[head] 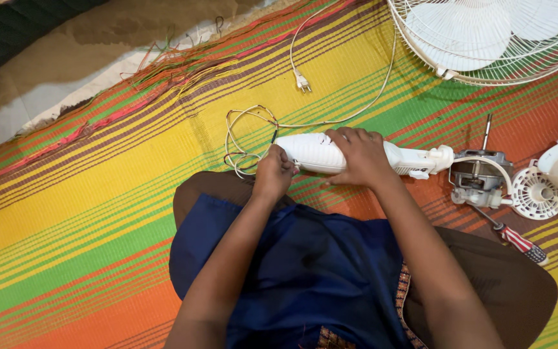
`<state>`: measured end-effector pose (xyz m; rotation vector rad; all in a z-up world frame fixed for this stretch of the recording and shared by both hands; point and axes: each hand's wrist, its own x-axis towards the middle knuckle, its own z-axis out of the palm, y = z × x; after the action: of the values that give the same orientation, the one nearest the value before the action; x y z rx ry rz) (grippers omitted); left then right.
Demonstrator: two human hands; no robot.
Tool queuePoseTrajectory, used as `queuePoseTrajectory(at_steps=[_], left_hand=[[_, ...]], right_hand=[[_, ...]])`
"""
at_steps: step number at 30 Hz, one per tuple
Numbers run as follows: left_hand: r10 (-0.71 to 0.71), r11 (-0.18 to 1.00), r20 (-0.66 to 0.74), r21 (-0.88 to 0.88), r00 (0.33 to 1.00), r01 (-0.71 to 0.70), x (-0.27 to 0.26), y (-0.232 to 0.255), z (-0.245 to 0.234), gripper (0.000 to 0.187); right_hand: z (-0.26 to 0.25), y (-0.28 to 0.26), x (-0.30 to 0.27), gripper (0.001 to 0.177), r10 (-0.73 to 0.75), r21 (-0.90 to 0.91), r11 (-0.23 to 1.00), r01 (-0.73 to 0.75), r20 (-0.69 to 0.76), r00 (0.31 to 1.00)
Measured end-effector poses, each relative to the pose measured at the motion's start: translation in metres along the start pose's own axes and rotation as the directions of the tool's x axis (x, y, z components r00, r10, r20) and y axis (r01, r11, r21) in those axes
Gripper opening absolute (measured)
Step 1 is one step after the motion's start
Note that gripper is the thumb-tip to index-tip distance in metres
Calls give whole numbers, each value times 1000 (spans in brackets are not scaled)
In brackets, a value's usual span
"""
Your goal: The person disassembles a white pedestal fan, removes the motor housing, and uses a screwdriver to adjust internal components. They then reassemble the fan body and secure it with screws.
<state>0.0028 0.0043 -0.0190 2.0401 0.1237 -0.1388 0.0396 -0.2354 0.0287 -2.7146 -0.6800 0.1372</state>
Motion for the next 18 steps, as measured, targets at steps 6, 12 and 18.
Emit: queuePoseTrajectory(at_steps=[6, 12, 18], left_hand=[[-30, 1000, 20, -3, 999, 30, 0, 1, 0, 36], [-207, 973, -48, 91, 977, 211, 7, -9, -10, 49], [-381, 924, -150, -91, 912, 371, 27, -27, -6, 59]], right_hand=[[4, -2, -1, 113, 47, -99, 994, -44, 24, 999], [18, -4, -23, 112, -85, -206, 978, 42, -206, 975], [32, 1, -31, 108, -146, -328, 943, 49, -277, 950]])
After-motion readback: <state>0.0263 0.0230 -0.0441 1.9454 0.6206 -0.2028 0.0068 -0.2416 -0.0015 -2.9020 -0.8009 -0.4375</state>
